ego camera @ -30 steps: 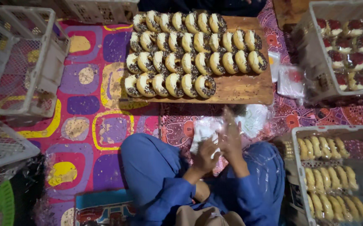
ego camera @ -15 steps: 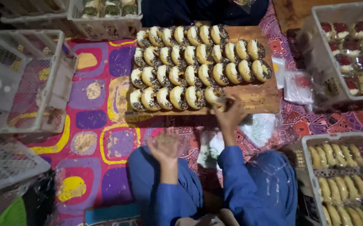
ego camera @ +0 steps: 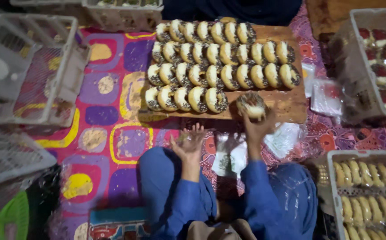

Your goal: The person sits on a patterned mat and repeatedly picks doughnuts from a wooden board, places them into small plastic bags, and sets the filled bags into a white crate. The person handles the doughnuts one at a time and continues the process for the duration of the clip.

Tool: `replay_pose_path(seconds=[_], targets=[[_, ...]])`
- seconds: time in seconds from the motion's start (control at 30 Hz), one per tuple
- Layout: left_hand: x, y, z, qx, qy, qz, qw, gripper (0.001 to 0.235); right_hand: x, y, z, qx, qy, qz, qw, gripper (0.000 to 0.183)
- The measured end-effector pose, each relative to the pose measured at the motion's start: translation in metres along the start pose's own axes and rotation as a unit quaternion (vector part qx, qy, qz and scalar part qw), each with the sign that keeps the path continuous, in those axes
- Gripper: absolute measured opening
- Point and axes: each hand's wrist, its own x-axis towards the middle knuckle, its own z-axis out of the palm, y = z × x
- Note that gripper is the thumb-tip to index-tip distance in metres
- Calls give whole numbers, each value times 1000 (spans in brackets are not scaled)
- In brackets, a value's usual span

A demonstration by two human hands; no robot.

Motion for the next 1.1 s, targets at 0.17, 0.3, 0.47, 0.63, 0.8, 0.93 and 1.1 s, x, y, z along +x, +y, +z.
replay_pose_path(seconds=[0.17, 0.3, 0.47, 0.63, 0.8, 0.93, 1.1], targets=[[-3, -31, -16, -117, -116, -49, 985, 66, -83, -42, -116, 184, -133, -63, 972, 120], [-45, -84, -13, -167, -98, -125, 973, 72, -100, -90, -141, -86, -138, -149, 975, 124], [-87, -96, 22, 125, -250, 29, 960, 74, -66, -102, -118, -45, -260, -225, 938, 116], [-99, -73, 31, 185, -265, 87, 942, 86, -80, -99, -111, 309, -263, -53, 913, 70], [-125, -70, 7, 468, -170, 429, 753, 64, -51, -107, -141, 320, -392, -31, 862, 62], [-139, -47, 44, 685, -354, 245, 588, 26, -16, -95, -170, 270, -550, -50, 789, 68], [-201, -33, 115, 701, -543, 416, 201, 16, -16, -74, -187, 437, -420, 66, 793, 39]])
